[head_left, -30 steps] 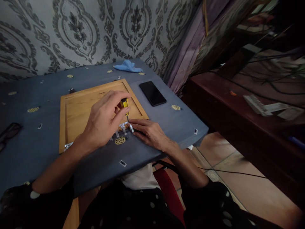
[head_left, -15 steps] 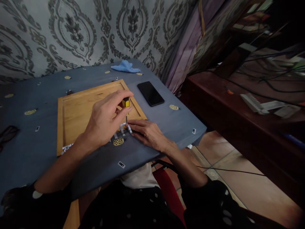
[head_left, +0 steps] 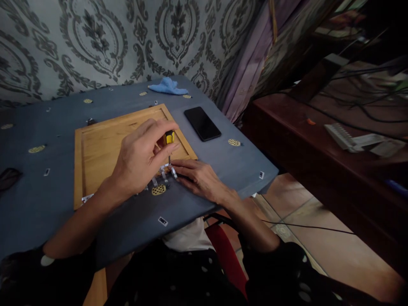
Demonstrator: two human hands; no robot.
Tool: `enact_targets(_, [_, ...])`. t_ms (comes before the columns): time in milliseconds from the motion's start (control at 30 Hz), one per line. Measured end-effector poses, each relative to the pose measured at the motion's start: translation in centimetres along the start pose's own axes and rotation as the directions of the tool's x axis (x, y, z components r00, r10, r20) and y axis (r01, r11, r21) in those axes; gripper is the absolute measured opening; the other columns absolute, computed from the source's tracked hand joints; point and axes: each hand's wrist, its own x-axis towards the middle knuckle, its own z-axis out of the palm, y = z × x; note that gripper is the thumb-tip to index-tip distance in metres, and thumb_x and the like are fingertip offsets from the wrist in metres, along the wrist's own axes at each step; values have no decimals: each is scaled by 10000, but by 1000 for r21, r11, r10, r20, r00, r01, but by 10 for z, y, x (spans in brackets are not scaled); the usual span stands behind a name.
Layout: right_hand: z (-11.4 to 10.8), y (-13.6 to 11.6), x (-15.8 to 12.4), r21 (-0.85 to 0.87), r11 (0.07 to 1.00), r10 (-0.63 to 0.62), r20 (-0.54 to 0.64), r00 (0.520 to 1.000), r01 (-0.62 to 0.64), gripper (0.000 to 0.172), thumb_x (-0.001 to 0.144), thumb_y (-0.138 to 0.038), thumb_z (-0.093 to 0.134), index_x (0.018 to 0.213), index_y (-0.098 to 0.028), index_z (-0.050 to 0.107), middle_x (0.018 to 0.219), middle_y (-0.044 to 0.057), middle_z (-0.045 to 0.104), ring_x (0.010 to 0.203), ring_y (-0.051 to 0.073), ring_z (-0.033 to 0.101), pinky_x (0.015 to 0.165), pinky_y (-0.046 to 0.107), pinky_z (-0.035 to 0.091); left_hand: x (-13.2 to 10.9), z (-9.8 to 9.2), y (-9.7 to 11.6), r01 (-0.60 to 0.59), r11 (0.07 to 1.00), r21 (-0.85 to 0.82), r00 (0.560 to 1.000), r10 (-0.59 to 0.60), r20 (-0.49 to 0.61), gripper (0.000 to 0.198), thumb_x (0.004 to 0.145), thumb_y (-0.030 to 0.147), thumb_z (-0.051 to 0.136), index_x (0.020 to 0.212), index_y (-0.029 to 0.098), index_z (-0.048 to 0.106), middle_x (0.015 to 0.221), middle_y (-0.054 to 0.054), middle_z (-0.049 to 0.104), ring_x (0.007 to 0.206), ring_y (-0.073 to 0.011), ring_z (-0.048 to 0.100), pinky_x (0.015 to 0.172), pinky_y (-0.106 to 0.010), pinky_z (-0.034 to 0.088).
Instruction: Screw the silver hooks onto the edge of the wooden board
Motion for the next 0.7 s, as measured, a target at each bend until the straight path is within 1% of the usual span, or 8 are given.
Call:
enact_targets(133, [1,0,0,-2,1000,-12,-12,1000,12,344,1025,-203,572,1356,-217,662,1413,108,676,1271,255,667,1032,457,587,0,-1,0,1,999,-43,1000,-1,-5,264,949,131,628,1197,218,652,1073,-14,723,824,-126,693,780,-264,605])
enact_targets(267, [-1,-1,0,1,1000,-20,-10,1000,20,334,1041,-218,547,1353,-199,663,1402,119,681,1267,260,670,1038,461,583,0,-2,1,11,996,-88,1000,-10,11,291,941,90,605,1205,202,651,1157,-23,731,923,-133,710,797,-232,603])
enact_targets(367, [-1,-1,0,8,1000,-28,-9,1000,28,343,1043,-211,537,1363,-189,658,1401,135,678,1269,270,668,1030,479,588,1,-4,2,18,997,-78,1000,-16,24,287,948,98,596,1210,203,647,1170,-30,728,958,-144,712,818,-240,608])
enact_targets(467, [0,-1,1,8,999,-34,-21,999,34,332,1038,-205,545,1344,-172,669,1390,143,684,1261,274,672,1019,477,595,1,-5,1,10,999,-37,999,-9,35,257,970,123,588,1208,202,644,1147,-34,726,897,-137,709,797,-248,607])
enact_targets(567, [0,-1,1,3,999,-37,-24,999,37,323,1037,-210,551,1331,-162,676,1381,141,690,1249,266,680,1026,459,592,1,-4,-1,-22,999,29,1000,21,18,232,967,167,637,1198,189,643,1084,-35,717,804,-125,691,741,-249,597])
enact_targets(700, [0,0,1,6,1000,-27,-10,1000,27,338,1043,-213,541,1360,-197,658,1396,119,684,1275,249,665,1045,460,582,0,-3,-1,-28,995,93,1000,27,8,232,955,178,661,1186,199,648,985,-11,686,779,-128,675,733,-264,598])
